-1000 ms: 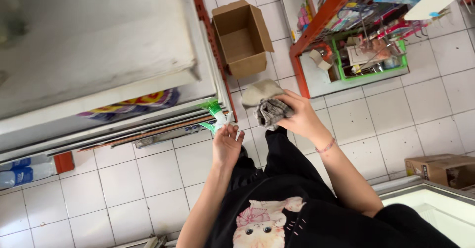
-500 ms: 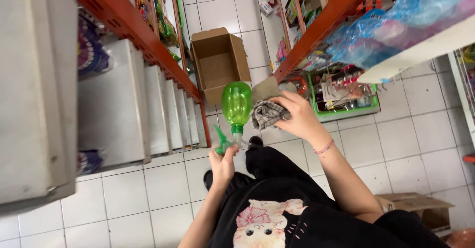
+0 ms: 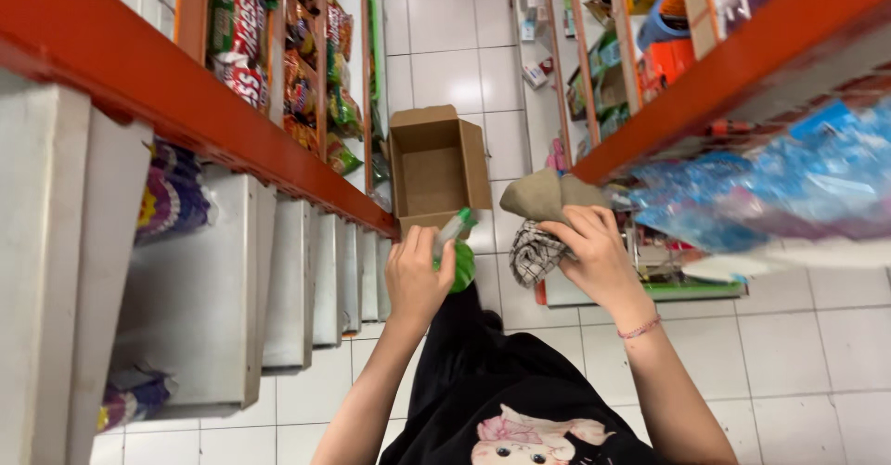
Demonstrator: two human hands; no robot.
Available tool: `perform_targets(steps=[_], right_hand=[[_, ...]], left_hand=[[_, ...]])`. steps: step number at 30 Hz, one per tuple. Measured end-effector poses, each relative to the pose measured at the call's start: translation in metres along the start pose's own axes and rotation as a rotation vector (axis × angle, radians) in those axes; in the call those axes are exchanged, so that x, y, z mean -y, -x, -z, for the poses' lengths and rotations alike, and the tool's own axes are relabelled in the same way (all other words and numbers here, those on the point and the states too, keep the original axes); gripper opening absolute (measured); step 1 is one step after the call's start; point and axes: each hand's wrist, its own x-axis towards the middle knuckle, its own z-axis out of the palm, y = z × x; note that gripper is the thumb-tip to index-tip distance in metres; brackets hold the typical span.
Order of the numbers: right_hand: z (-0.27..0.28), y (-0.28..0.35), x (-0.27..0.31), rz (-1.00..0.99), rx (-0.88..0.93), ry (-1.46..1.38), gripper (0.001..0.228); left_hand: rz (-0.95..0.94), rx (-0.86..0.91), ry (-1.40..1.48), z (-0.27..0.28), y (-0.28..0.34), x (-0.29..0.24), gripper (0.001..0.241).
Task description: The person cleans the glass door of a commercial refrigerator using a spray bottle and a cloth. They then move to a nearby shelving unit and wipe the orange shelf edges and product packaging with the cloth.
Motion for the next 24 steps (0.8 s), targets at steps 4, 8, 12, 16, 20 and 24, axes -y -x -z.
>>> perform_targets(steps=[4, 8, 12, 16, 20, 24], right_hand=[[-0.008, -0.049, -0.016, -0.041, -0.011, -0.131, 0.058], [-0.02, -0.117, -0.03, -0.057, 0.036, -0.344, 0.056], [-0.03, -0.189, -0.041, 0.054, 0.017, -0.279, 0.057], [-0.039, -0.247, -0.055, 0.062, 0.026, -0.255, 0.059], [-0.047, -0.303, -0.07, 0.142, -0.052, -0.184, 0.058], [-0.057, -0.362, -0.097, 0.167, -0.121, -0.149, 0.059]], left_hand=[[0.113, 0.0, 0.212, -0.001, -0.048, 0.0, 0.016], [0.04, -0.075, 0.346, -0.007, -0.102, 0.011, 0.018], [-0.003, -0.157, 0.44, -0.007, -0.152, 0.02, 0.022], [0.07, -0.202, 0.523, -0.005, -0.203, 0.036, 0.023], [0.144, -0.212, 0.495, -0.006, -0.256, 0.059, 0.022], [0.214, -0.219, 0.452, -0.019, -0.302, 0.078, 0.023]])
